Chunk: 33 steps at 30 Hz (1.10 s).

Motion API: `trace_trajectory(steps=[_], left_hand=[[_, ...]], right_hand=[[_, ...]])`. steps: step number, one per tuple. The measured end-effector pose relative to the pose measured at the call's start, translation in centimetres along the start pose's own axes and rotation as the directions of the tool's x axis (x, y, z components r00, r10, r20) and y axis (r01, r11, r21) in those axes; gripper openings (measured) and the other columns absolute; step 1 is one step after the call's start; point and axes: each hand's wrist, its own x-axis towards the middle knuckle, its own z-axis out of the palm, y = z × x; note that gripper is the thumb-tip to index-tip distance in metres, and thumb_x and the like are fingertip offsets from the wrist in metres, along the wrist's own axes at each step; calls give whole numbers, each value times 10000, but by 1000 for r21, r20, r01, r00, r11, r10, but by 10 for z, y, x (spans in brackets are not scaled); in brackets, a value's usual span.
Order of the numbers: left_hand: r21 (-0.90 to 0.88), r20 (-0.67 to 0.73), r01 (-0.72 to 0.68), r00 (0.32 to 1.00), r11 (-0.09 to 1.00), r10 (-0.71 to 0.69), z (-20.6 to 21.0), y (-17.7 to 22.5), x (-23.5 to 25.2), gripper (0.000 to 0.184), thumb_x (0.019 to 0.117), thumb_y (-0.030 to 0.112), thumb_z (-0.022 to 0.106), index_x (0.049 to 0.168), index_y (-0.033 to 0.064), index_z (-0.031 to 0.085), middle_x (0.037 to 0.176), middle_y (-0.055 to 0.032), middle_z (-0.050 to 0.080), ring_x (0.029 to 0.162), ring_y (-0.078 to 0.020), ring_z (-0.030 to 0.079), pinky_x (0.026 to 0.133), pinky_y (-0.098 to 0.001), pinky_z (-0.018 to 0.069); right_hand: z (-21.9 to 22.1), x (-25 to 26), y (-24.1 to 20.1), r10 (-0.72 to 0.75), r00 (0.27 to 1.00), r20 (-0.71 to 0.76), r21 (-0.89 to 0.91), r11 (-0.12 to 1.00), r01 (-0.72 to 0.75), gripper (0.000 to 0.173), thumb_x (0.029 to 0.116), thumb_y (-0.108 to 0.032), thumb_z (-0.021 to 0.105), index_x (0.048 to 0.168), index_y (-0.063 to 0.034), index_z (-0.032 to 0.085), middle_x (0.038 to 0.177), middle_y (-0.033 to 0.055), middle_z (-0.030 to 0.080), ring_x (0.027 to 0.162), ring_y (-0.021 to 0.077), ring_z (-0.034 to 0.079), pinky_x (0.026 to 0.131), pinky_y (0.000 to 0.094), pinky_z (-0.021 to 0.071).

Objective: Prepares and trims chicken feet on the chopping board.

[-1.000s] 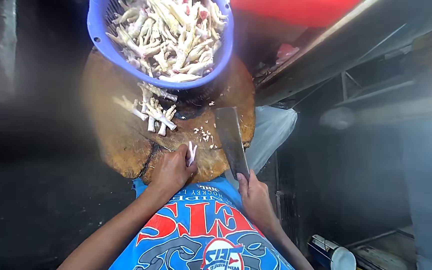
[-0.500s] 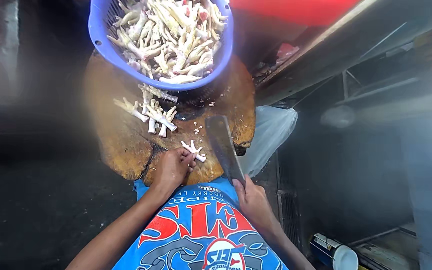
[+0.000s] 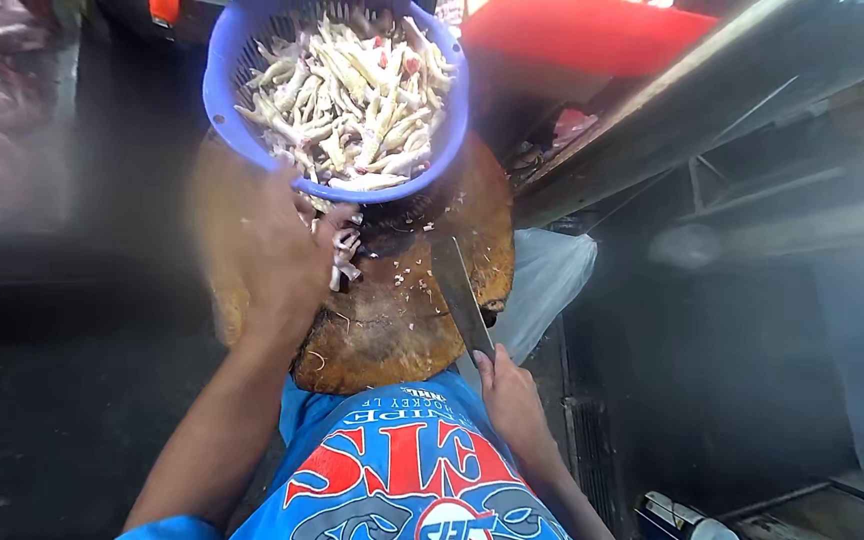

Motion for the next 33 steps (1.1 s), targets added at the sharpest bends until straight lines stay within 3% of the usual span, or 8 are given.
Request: trace_trajectory(steps=[5, 10, 13, 17, 21, 25, 28, 33], left_hand=[[373, 146, -194, 978, 908, 149, -22, 3, 111, 289, 978, 117, 577, 1252, 55, 646, 1321, -262, 602, 1272, -518, 527, 936, -741, 453], [704, 376, -251, 925, 665, -49, -6, 7, 161, 242, 927, 228, 715, 1038, 13, 707, 1274, -262, 617, 1238, -510, 527, 943, -731, 414], [557, 399, -317, 913, 768, 88, -23, 5, 159, 321, 994, 308, 671, 1016, -12, 681, 1192, -316, 618, 1132, -548, 593, 832, -767, 481], [-112, 163, -291, 938, 950, 306, -54, 2, 105, 372, 972, 261, 691, 1228, 16, 579, 1126, -159, 655, 1006, -259, 668, 901, -495, 556], [-753, 239, 19, 939, 658, 246, -10, 2, 0, 337, 908, 103, 681, 1206, 156, 533, 1042, 10, 666, 804, -134, 690, 722, -362, 634], [-484, 477, 169, 873, 859, 97, 64, -34, -81, 168, 1030, 219, 630, 1120, 78, 627, 889, -41, 733, 712, -167, 739, 678, -375, 664], [-174, 429, -92, 889, 980, 160, 80, -47, -111, 316, 1070, 360, 526, 1135, 97, 689, 931, -23, 740, 812, -133, 729, 776, -379, 627], [-116, 275, -289, 910, 950, 311, 77, -53, -124, 315, 1070, 313, 514, 1082, 74, 718, 947, -96, 730, 845, -225, 727, 784, -426, 608]], right_hand=[[5, -3, 4, -31, 999, -44, 12, 999, 32, 478, 1092, -486, 394, 1157, -73, 626, 732, 101, 676, 707, 296, 715, 629, 482, 581], [8, -2, 5, -7, 999, -52, 43, 999, 10, 499, 1085, -516, 389, 1153, -82, 625, 737, 94, 675, 714, 285, 715, 634, 482, 580], [13, -4, 7, 14, 998, -61, 93, 996, -8, 508, 1087, -499, 398, 1167, -54, 631, 743, 111, 680, 730, 302, 717, 654, 496, 582], [16, -4, 8, 22, 998, -65, 134, 991, -13, 504, 1087, -491, 404, 1160, -50, 637, 737, 121, 680, 716, 320, 715, 643, 512, 577], [6, -1, 7, 36, 999, 7, 126, 991, -37, 512, 1089, -496, 400, 1202, -52, 628, 782, 129, 691, 757, 320, 720, 674, 503, 580], [-5, 5, 11, 0, 996, 91, 102, 995, -9, 487, 1090, -503, 388, 1216, -88, 609, 816, 113, 692, 784, 305, 716, 697, 496, 581], [-10, 3, 17, -133, 991, 4, 127, 983, 131, 446, 1087, -493, 400, 1119, -115, 635, 719, 58, 643, 659, 241, 670, 605, 458, 563], [-2, -16, 7, -329, 868, -371, 218, 878, 426, 394, 1087, -394, 460, 1034, -64, 668, 628, -15, 589, 534, 85, 579, 496, 285, 512]])
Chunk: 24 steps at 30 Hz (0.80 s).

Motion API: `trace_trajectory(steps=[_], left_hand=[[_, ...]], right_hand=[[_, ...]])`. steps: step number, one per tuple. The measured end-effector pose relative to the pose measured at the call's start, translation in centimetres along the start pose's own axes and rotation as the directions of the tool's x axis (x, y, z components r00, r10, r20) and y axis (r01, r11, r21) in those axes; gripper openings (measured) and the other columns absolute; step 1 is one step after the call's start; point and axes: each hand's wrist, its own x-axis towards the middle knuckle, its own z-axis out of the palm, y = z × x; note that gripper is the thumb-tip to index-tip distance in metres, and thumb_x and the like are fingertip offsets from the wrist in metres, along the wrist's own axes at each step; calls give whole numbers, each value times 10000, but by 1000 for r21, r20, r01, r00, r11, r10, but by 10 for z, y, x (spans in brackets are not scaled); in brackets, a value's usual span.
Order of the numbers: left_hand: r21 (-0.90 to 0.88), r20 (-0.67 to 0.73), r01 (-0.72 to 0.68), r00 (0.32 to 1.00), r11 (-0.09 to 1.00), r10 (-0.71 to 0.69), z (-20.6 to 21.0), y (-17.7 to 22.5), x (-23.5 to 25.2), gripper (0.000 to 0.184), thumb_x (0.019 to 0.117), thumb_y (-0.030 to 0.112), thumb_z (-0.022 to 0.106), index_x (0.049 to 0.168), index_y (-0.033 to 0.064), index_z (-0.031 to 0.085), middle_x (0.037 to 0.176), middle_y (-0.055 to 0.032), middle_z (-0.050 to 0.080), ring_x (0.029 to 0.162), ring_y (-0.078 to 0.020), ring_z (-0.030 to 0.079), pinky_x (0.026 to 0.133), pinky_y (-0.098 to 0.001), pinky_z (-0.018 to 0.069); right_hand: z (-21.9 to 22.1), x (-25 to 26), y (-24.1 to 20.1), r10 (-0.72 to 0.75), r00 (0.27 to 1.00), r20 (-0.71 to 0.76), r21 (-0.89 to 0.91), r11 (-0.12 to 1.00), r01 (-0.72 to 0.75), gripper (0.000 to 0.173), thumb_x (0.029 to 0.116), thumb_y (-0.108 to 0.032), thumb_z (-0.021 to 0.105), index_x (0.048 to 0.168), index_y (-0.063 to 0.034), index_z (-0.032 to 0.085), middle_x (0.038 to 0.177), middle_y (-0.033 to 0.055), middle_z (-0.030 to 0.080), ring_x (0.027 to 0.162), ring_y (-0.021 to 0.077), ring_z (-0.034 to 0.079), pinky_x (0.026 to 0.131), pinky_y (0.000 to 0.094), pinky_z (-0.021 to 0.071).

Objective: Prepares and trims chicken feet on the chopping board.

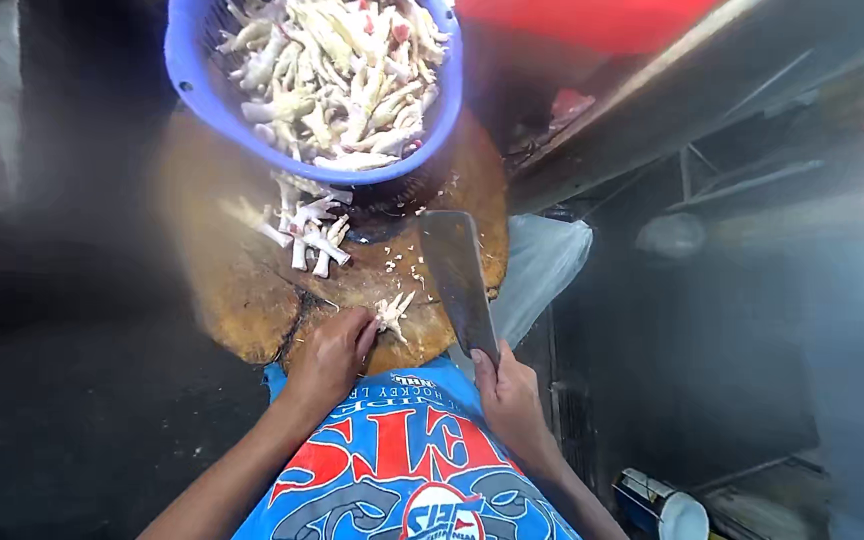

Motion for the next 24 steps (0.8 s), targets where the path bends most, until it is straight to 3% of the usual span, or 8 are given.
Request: trace_trajectory(steps=[2, 4, 10, 12, 14, 17, 20, 24], left_hand=[[-1, 19, 19, 1000, 1000, -19, -3, -6, 2, 315, 1075, 324, 514, 1082, 79, 711, 951, -95, 720, 859, -235, 721, 795, -450, 603], [10, 38, 31, 999, 999, -31, -7, -10, 8, 294, 1072, 311, 535, 1082, 74, 709, 975, -107, 712, 903, -258, 718, 830, -473, 597], [52, 113, 26, 993, 998, -32, -23, -15, 27, 185, 1007, 263, 663, 1075, 99, 716, 1064, -104, 660, 926, -265, 691, 799, -494, 600], [54, 131, -20, 991, 998, 12, -25, -17, 28, 211, 994, 266, 681, 1150, 128, 713, 1103, -98, 655, 963, -260, 685, 824, -486, 596], [67, 160, -53, 986, 996, 42, -25, -16, 28, 216, 985, 234, 694, 1177, 133, 694, 1127, -108, 656, 999, -279, 685, 851, -500, 594], [70, 158, -116, 982, 991, 103, -25, -22, 25, 145, 1001, 192, 653, 1112, 119, 710, 1044, -89, 677, 947, -263, 694, 823, -488, 597], [-94, 233, 107, 969, 990, -82, -36, -11, 19, 250, 1051, 309, 581, 1125, 95, 687, 945, -46, 705, 846, -179, 697, 790, -434, 592], [-295, 416, 601, 781, 743, -466, -39, 12, 36, 302, 1054, 371, 566, 1007, 84, 647, 677, 5, 685, 538, -87, 650, 545, -251, 573]], right_hand=[[0, -2, -4, 51, 990, 129, -121, 992, -36, 423, 1086, -423, 440, 1035, -68, 664, 624, 23, 598, 540, 159, 613, 494, 350, 526], [-10, 6, -8, 245, 891, 383, -313, 941, -124, 475, 1092, -490, 372, 1130, -100, 639, 714, 77, 657, 669, 273, 697, 595, 466, 574], [-4, 0, 0, 33, 996, 85, -104, 994, -24, 438, 1081, -437, 441, 980, -68, 654, 588, -8, 553, 506, 125, 572, 469, 325, 495], [-2, 0, -4, 56, 981, 184, -154, 988, -28, 451, 1085, -444, 427, 1005, -66, 659, 608, 26, 584, 535, 179, 614, 488, 372, 522], [-10, 7, -11, 241, 880, 408, -317, 942, -111, 487, 1091, -504, 361, 1106, -104, 638, 717, 75, 657, 681, 275, 699, 599, 470, 570], [-6, 0, -1, 181, 945, 271, -273, 956, -105, 485, 1088, -496, 382, 1031, -96, 649, 644, 43, 608, 588, 230, 656, 525, 425, 547], [1, -10, 9, 177, 965, 192, -188, 972, -141, 479, 1084, -464, 400, 1049, -64, 662, 616, 34, 593, 554, 204, 632, 512, 407, 535], [-7, -4, 8, 363, 852, 377, -326, 913, -245, 495, 1087, -524, 351, 1129, -117, 628, 714, 68, 655, 690, 268, 699, 614, 467, 572]])
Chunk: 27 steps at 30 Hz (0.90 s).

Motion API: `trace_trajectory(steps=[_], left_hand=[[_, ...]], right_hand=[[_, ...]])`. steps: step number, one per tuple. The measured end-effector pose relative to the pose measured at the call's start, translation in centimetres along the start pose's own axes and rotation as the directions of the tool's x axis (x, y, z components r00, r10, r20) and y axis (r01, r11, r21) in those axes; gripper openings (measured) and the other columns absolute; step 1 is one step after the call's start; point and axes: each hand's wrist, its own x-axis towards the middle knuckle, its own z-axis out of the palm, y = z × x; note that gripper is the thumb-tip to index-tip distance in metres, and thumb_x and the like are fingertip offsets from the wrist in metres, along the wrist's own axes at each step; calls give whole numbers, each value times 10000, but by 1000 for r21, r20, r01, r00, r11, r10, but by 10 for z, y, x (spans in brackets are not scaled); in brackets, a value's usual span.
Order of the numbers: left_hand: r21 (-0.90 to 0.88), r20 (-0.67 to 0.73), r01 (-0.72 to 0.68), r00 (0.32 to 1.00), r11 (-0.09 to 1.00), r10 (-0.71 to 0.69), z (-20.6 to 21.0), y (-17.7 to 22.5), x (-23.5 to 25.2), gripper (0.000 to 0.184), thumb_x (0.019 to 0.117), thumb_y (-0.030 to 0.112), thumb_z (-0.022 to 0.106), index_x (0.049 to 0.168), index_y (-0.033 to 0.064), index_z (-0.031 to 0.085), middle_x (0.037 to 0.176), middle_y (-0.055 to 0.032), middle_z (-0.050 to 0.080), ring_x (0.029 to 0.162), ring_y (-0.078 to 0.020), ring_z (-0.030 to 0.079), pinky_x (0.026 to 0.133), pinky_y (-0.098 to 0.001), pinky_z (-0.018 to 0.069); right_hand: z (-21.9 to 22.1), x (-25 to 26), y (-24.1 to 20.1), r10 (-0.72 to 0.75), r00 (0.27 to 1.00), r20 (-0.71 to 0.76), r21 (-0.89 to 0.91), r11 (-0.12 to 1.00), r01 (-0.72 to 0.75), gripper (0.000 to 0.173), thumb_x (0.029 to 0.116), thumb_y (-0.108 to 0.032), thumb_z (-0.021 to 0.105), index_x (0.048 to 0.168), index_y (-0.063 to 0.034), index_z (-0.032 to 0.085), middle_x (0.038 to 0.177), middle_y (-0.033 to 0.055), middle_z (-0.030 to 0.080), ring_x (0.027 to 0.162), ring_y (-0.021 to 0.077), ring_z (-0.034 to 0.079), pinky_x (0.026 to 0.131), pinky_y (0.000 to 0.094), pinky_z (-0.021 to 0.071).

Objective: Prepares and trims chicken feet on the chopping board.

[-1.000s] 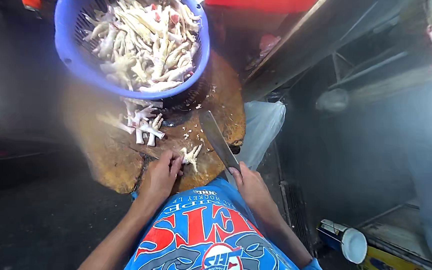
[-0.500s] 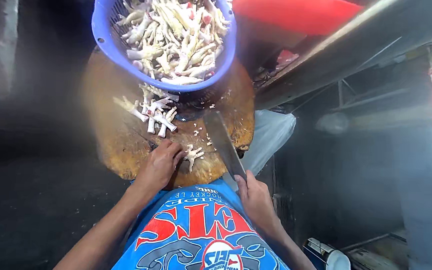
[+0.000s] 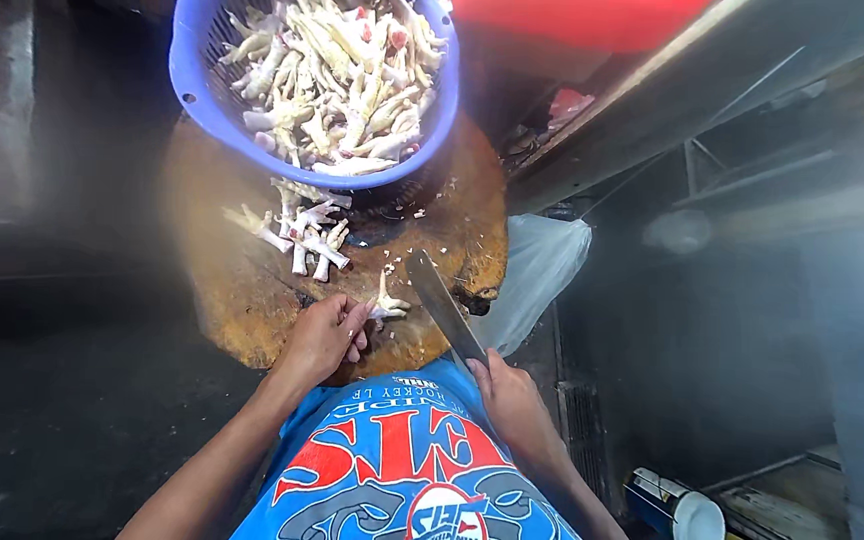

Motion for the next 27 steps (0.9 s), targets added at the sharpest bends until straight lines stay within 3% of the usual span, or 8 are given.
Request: trace_trajectory(steps=[2, 5, 11, 15, 19, 23, 25, 27], left_hand=[[138, -49, 37, 998, 990, -30, 4, 6, 11, 325, 1050, 404, 569, 1021, 93, 657, 682, 0, 675, 548, -100, 648, 558, -285, 574], [393, -147, -117, 971, 912, 188, 5, 7, 25, 266, 1036, 358, 607, 1076, 108, 688, 833, -77, 693, 757, -240, 683, 727, -508, 567], [458, -55, -439, 854, 773, 517, 6, 3, 45, 224, 973, 241, 717, 1129, 91, 660, 916, -87, 689, 793, -246, 686, 754, -500, 587], [507, -94, -349, 886, 788, 453, 4, 3, 39, 283, 965, 306, 725, 1148, 103, 654, 1017, -99, 676, 891, -273, 687, 807, -518, 585], [715, -106, -259, 878, 649, 467, 2, -8, 18, 285, 991, 392, 667, 996, 110, 709, 1035, -120, 646, 955, -333, 666, 752, -532, 575], [725, -81, -51, 984, 686, 159, 14, 1, -2, 470, 1096, 448, 398, 997, 75, 665, 873, -182, 698, 860, -412, 709, 703, -600, 552], [579, -25, 4, 1000, 816, 13, 19, 10, 0, 498, 1115, 402, 343, 1033, 35, 668, 879, -173, 700, 869, -344, 715, 779, -547, 572], [278, 24, 77, 996, 957, -87, 25, 10, 3, 502, 1131, 371, 311, 988, 57, 676, 774, -42, 729, 682, -146, 731, 679, -342, 627]], right_hand=[[-3, 4, 0, 20, 999, 43, 14, 1000, -20, 500, 1086, -529, 356, 1160, -117, 629, 749, 74, 669, 725, 269, 705, 647, 471, 576], [-17, 6, -3, 7, 996, 94, 63, 998, -13, 499, 1083, -543, 360, 1169, -127, 622, 768, 69, 663, 737, 255, 692, 672, 475, 570], [2, 10, -20, -204, 871, -447, 198, 927, 318, 415, 1089, -403, 448, 1021, -53, 660, 615, -9, 570, 532, 107, 577, 498, 305, 507], [-8, 14, -23, -99, 994, -54, 27, 995, 100, 469, 1093, -490, 375, 1116, -99, 634, 729, 76, 657, 689, 268, 697, 614, 471, 577], [4, 9, -8, -124, 965, -231, 108, 982, 152, 476, 1087, -475, 389, 1057, -83, 656, 628, 21, 593, 564, 188, 628, 521, 393, 533], [-5, 5, -8, -38, 999, 11, 46, 998, 37, 497, 1095, -514, 327, 1150, -118, 621, 720, 56, 644, 691, 245, 686, 629, 453, 566], [-3, 7, -8, -78, 994, -74, 46, 996, 82, 474, 1094, -501, 343, 1083, -123, 627, 668, 34, 613, 623, 224, 658, 567, 431, 546], [2, 8, -13, -93, 991, -92, 85, 991, 101, 472, 1094, -480, 357, 1094, -101, 638, 674, 42, 620, 628, 230, 661, 572, 432, 548]])
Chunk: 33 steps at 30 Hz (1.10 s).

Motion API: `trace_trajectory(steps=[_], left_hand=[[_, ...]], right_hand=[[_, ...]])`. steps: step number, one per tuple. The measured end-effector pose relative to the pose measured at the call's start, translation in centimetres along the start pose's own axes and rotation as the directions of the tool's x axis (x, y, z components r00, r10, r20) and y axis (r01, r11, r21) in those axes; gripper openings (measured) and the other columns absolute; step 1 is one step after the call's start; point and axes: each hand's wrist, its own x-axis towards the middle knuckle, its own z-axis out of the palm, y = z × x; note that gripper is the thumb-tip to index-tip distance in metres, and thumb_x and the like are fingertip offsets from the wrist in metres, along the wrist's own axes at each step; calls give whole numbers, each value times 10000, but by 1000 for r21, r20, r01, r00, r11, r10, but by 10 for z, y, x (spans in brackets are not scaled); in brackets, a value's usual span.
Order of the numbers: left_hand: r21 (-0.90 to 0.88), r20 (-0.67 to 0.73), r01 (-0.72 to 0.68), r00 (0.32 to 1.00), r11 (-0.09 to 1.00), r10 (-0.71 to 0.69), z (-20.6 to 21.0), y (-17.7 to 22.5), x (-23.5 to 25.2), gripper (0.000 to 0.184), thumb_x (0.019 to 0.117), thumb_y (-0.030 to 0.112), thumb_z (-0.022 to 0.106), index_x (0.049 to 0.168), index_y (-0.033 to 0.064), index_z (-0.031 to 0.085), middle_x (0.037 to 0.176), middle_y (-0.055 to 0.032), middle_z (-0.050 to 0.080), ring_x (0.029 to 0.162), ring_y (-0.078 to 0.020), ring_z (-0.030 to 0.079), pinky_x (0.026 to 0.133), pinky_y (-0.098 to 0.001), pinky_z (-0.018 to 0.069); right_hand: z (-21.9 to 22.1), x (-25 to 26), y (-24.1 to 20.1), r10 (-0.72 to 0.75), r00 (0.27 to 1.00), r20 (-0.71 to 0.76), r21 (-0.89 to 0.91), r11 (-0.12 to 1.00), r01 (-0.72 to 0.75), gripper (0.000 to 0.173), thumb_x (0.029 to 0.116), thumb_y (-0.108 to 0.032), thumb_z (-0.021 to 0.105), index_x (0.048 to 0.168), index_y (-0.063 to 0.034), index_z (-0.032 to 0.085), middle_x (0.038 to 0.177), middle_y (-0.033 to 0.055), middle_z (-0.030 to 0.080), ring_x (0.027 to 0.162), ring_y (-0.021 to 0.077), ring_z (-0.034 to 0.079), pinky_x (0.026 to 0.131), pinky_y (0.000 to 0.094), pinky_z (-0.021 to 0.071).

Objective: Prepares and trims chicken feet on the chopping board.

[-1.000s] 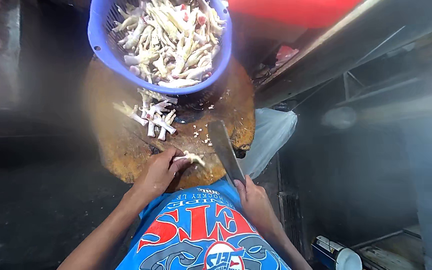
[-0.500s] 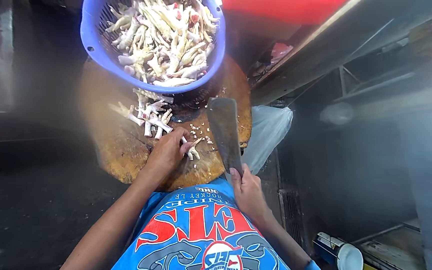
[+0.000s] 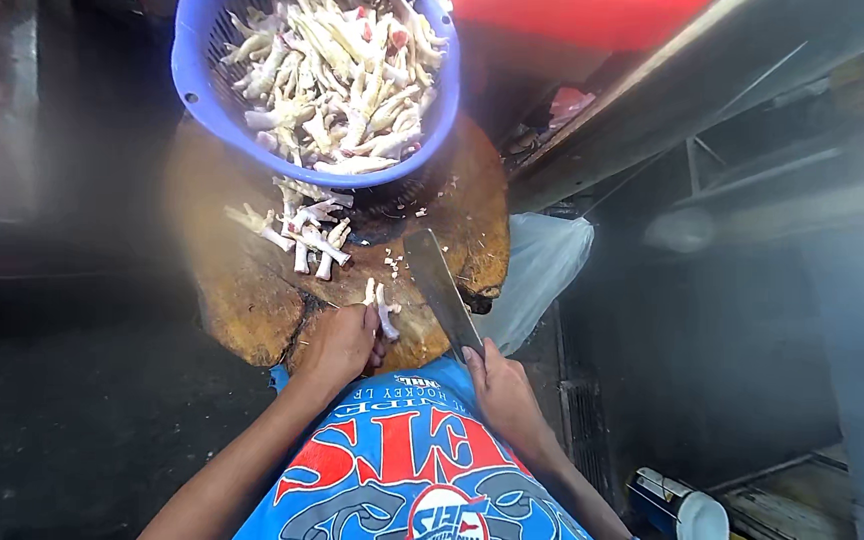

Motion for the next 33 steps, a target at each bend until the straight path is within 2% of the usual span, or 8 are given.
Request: trace_trajectory(steps=[3, 8, 11, 17, 23, 28, 31, 33], left_hand=[[-427, 108, 93, 993, 900, -52, 8, -1, 1, 516, 1141, 339, 292, 1006, 34, 685, 730, -52, 740, 597, -141, 722, 573, -295, 616], [-520, 153, 101, 988, 848, -24, 8, -2, -4, 504, 1145, 279, 269, 1034, 14, 683, 716, -69, 736, 565, -136, 701, 536, -270, 583], [-411, 126, 88, 991, 907, -39, 9, -4, 0, 513, 1140, 335, 288, 1019, 49, 696, 716, -42, 731, 575, -129, 701, 565, -291, 602], [93, -121, 3, 993, 996, 8, 9, 0, 6, 592, 1059, 592, 378, 942, 109, 700, 786, -61, 716, 738, -237, 715, 731, -515, 578], [250, -435, -34, 889, 968, 144, -15, 6, -2, 404, 955, 480, 610, 880, 94, 699, 772, -121, 685, 773, -338, 693, 662, -586, 530], [193, -623, -119, 752, 974, 215, -96, 14, -5, 603, 999, 529, 604, 1346, 42, 527, 1009, -213, 684, 857, -447, 674, 715, -684, 530], [263, -653, -211, 680, 942, 334, -142, 56, 11, 425, 1047, 357, 576, 1262, -7, 614, 1147, -253, 657, 1054, -451, 644, 905, -662, 493], [316, -599, -21, 771, 948, 217, -158, 90, 34, 416, 1048, 373, 549, 1129, -16, 672, 1145, -292, 666, 1099, -496, 639, 892, -707, 485]], right_hand=[[-7, 0, -6, 16, 997, 80, -32, 999, -14, 477, 1094, -510, 342, 1100, -126, 625, 712, 52, 633, 684, 243, 679, 613, 448, 556], [8, -6, -5, -156, 970, -188, 25, 986, 163, 451, 1089, -441, 405, 996, -76, 654, 606, 18, 567, 539, 179, 604, 489, 367, 507], [-11, 0, -6, -5, 991, 134, -58, 998, 13, 512, 1085, -546, 334, 1090, -134, 638, 718, 58, 643, 693, 253, 687, 619, 467, 563], [12, 5, 5, -9, 954, -301, 281, 955, 98, 431, 1085, -452, 426, 1020, -94, 657, 593, -38, 543, 516, 91, 562, 498, 316, 503], [-3, 15, -4, 125, 992, 7, -90, 988, -124, 475, 1090, -501, 380, 1115, -103, 637, 727, 93, 667, 697, 293, 709, 613, 492, 574], [6, 11, -5, 148, 989, -11, -110, 983, -148, 475, 1091, -511, 362, 1089, -114, 622, 706, 70, 654, 689, 272, 704, 608, 460, 572], [7, 11, -6, 140, 990, -29, -132, 981, -142, 478, 1089, -519, 363, 1087, -118, 622, 702, 68, 655, 686, 266, 707, 600, 452, 571], [7, 10, -7, 137, 990, -27, -142, 980, -140, 487, 1089, -521, 358, 1100, -117, 629, 714, 72, 666, 699, 267, 713, 612, 461, 575]])
